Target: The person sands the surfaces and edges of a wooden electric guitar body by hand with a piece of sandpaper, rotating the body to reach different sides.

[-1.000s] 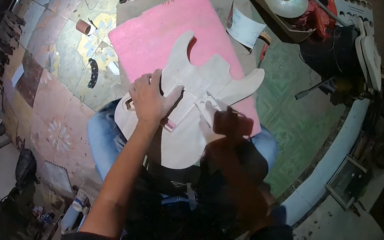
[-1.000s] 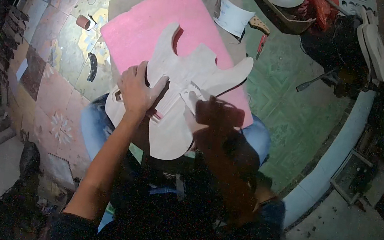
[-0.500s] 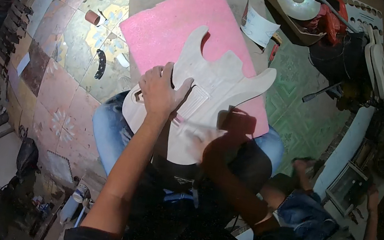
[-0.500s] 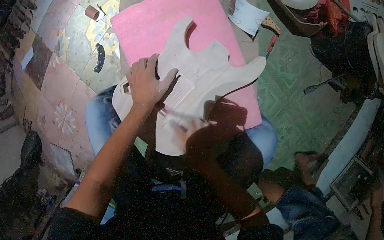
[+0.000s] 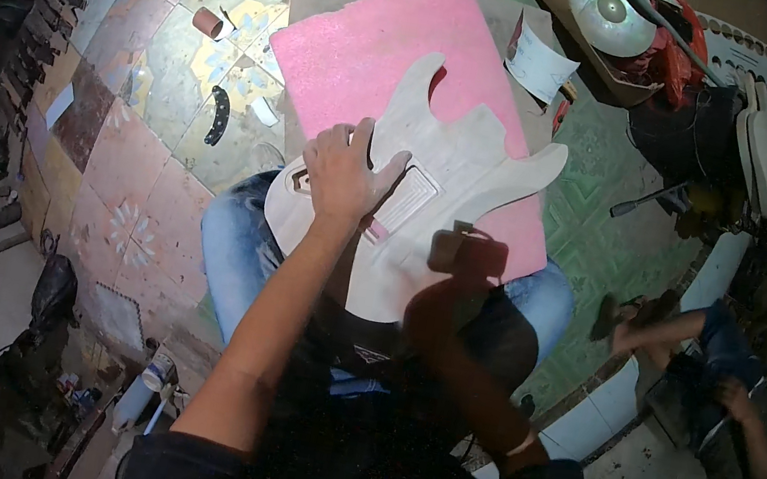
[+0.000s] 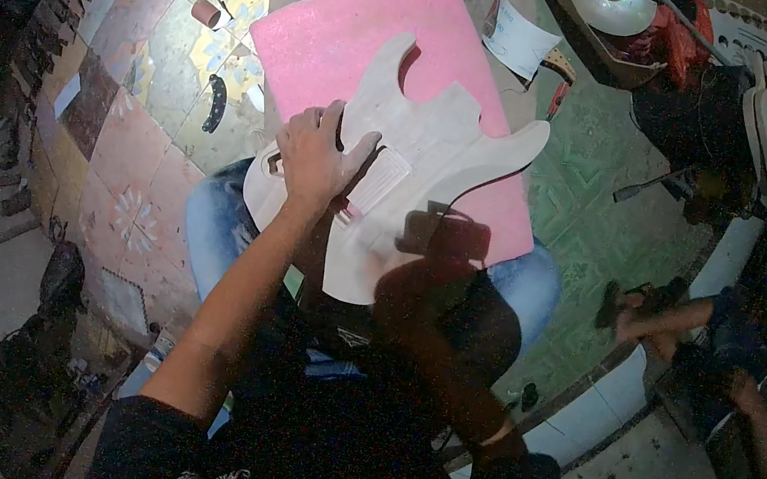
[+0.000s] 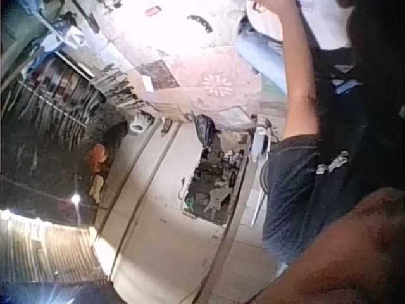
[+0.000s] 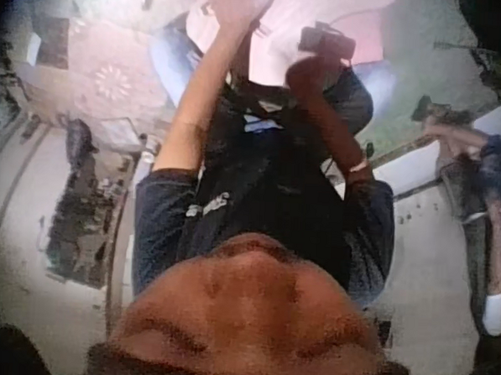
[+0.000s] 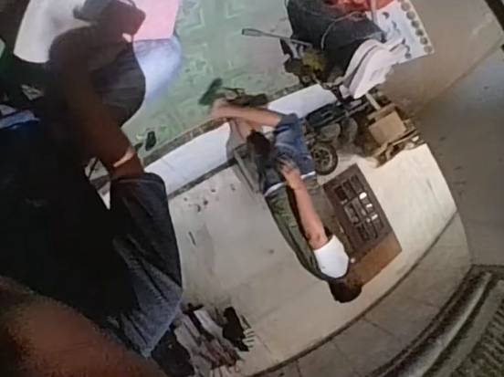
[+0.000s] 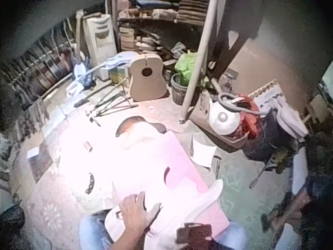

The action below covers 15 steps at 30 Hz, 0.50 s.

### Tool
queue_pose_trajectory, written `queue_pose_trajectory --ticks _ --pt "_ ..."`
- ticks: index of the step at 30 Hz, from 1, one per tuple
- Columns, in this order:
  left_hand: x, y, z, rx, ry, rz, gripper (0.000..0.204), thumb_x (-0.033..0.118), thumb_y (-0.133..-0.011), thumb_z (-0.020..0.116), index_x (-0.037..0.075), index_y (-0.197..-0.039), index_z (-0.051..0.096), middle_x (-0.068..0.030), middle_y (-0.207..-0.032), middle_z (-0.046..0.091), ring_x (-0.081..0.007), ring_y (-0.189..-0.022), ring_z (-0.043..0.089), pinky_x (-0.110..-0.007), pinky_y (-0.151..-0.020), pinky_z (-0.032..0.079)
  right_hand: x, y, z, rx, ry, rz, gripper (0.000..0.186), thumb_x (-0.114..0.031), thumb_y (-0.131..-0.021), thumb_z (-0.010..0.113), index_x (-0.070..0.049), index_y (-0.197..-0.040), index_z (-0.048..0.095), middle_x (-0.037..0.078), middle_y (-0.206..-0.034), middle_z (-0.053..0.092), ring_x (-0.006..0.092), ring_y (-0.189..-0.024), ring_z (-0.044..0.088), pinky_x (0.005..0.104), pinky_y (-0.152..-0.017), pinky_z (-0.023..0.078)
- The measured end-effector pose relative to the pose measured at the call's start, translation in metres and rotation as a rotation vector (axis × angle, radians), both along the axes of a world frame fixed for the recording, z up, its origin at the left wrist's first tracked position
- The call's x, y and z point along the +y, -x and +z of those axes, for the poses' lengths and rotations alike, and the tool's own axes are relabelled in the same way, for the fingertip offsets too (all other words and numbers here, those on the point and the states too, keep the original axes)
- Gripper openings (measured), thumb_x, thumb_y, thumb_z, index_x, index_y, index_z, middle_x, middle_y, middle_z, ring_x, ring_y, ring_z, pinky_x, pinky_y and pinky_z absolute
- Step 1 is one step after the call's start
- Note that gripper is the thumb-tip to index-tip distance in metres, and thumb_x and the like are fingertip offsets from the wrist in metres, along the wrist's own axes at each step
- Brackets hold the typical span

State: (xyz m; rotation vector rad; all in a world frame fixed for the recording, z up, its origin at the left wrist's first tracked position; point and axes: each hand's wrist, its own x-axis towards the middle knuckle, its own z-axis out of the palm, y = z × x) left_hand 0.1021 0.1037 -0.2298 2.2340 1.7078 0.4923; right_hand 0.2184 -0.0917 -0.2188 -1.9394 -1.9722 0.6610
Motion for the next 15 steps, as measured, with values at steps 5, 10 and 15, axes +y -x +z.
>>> queue_pose_trajectory --ticks 5,10,15 --pt "0.005 0.011 0.004 0.028 0.040 0.008 0.064 0.054 -0.079 0.075 0.009 -0.123 0.064 -0.0148 -0.106 0.061 -0.0321 -0.105 0.056 -0.047 -0.094 0.038 0.105 -0.055 0.020 -0.393 -0.328 -0.453 0.032 -0.029 -0.096 0.057 -0.001 -0.109 0.064 0.011 -0.106 0.064 0.0288 -0.096 0.062 0.0452 -0.090 0.049" --pt "0.003 0.014 0.004 0.025 0.034 0.011 0.064 0.054 -0.079 0.074 0.009 -0.123 0.064 -0.0151 -0.107 0.061 -0.0326 -0.104 0.056 -0.046 -0.094 0.038 0.021 0.013 0.018 -0.190 0.349 -0.073 0.046 -0.048 -0.088 0.064 -0.009 -0.111 0.064 0.014 -0.113 0.061 0.0321 -0.110 0.060 0.0479 -0.090 0.049" --pt "0.000 -0.001 0.009 0.022 0.098 0.000 0.069 0.057 -0.082 0.071 0.008 -0.129 0.063 -0.0174 -0.113 0.063 -0.0350 -0.110 0.056 -0.047 -0.098 0.038 0.035 -0.065 -0.012 -0.280 -0.114 -0.174 0.046 -0.041 -0.089 0.068 -0.006 -0.119 0.063 0.015 -0.115 0.063 0.0361 -0.108 0.060 0.0501 -0.090 0.048"
